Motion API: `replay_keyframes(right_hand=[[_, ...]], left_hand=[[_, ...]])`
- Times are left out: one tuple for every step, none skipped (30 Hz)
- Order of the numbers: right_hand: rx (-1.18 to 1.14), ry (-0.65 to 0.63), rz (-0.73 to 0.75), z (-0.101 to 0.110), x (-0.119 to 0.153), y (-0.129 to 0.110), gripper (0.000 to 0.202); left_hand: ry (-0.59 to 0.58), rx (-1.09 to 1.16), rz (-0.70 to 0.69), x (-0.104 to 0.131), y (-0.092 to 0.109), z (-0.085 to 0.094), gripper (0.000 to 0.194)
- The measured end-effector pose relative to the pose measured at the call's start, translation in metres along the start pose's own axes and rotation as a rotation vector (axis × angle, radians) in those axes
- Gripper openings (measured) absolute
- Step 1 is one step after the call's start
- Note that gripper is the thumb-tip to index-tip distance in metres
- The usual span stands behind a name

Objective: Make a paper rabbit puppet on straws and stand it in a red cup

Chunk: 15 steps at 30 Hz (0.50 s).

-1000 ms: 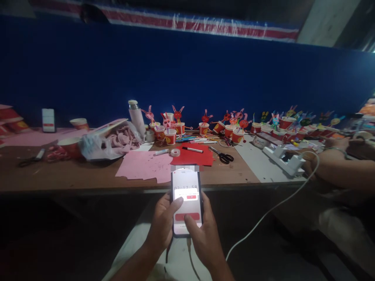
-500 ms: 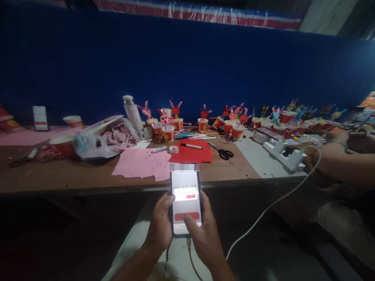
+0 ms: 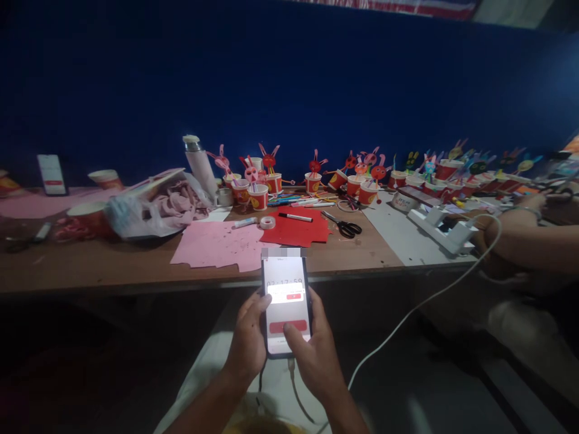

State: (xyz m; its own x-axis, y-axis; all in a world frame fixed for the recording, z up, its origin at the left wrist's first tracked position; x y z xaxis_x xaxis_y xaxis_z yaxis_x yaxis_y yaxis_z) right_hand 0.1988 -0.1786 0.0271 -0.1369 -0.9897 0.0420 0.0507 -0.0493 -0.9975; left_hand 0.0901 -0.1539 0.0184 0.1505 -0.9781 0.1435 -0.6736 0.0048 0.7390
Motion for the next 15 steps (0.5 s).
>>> replay_keyframes(right_hand=[[0.003, 0.003, 0.003, 0.000, 0.000, 0.000, 0.054], [0.007, 0.005, 0.003, 0.001, 0.000, 0.000, 0.054], [0.012, 0.008, 0.004, 0.001, 0.000, 0.000, 0.055], [0.019, 0.012, 0.002, 0.001, -0.001, 0.001, 0.056], [0.023, 0.014, -0.001, 0.002, -0.001, 0.002, 0.056], [0.021, 0.014, -0.006, 0.002, -0.001, 0.003, 0.056], [0.013, 0.011, -0.009, 0.001, -0.001, 0.004, 0.056], [0.002, 0.007, -0.012, 0.001, -0.001, 0.004, 0.056], [-0.010, 0.003, -0.013, 0.001, -0.001, 0.005, 0.055], [-0.019, 0.001, -0.014, 0.001, -0.001, 0.005, 0.055], [-0.025, 0.000, -0.016, 0.000, 0.000, 0.005, 0.055], [-0.028, -0.001, -0.022, 0.000, 0.000, 0.004, 0.056], [-0.029, 0.000, -0.028, 0.000, 0.000, 0.004, 0.056], [-0.027, 0.006, -0.031, 0.000, 0.001, 0.003, 0.055], [-0.022, 0.016, -0.034, 0.000, 0.001, 0.001, 0.055]], left_hand=[[0.068, -0.003, -0.006, -0.001, 0.000, 0.005, 0.031], [0.127, -0.007, -0.013, -0.001, -0.001, 0.008, 0.030], [0.174, -0.009, -0.018, -0.001, -0.001, 0.011, 0.028], [0.207, -0.009, -0.019, -0.001, -0.001, 0.013, 0.026], [0.227, -0.010, -0.017, -0.001, -0.002, 0.014, 0.025], [0.231, -0.010, -0.015, -0.001, -0.002, 0.014, 0.024], [0.217, -0.010, -0.014, -0.001, -0.002, 0.013, 0.024], [0.188, -0.010, -0.014, -0.001, -0.001, 0.012, 0.026], [0.145, -0.010, -0.016, 0.000, -0.001, 0.009, 0.027], [0.090, -0.009, -0.017, 0.000, 0.000, 0.006, 0.029], [0.033, -0.009, -0.015, 0.001, 0.000, 0.003, 0.030], [-0.020, -0.013, -0.011, 0.001, 0.001, -0.001, 0.030], [-0.062, -0.023, -0.008, 0.002, 0.001, -0.004, 0.030], [-0.094, -0.034, -0.007, 0.003, 0.002, -0.007, 0.030], [-0.119, -0.048, -0.007, 0.003, 0.003, -0.009, 0.029]])
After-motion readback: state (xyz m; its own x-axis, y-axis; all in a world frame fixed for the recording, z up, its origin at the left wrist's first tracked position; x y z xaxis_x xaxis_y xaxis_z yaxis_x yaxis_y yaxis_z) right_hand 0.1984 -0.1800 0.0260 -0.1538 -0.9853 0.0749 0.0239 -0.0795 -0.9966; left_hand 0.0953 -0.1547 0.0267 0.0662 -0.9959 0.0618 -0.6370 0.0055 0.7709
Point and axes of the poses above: each hand's wrist, its own x-axis away from the middle knuckle, its own z-axis out of the back of the hand, y = z × x, the point moved 6 cm from there along -x, towards the middle knuckle, and after that the axes turned 10 degrees about -z, right-handed, at the moved point
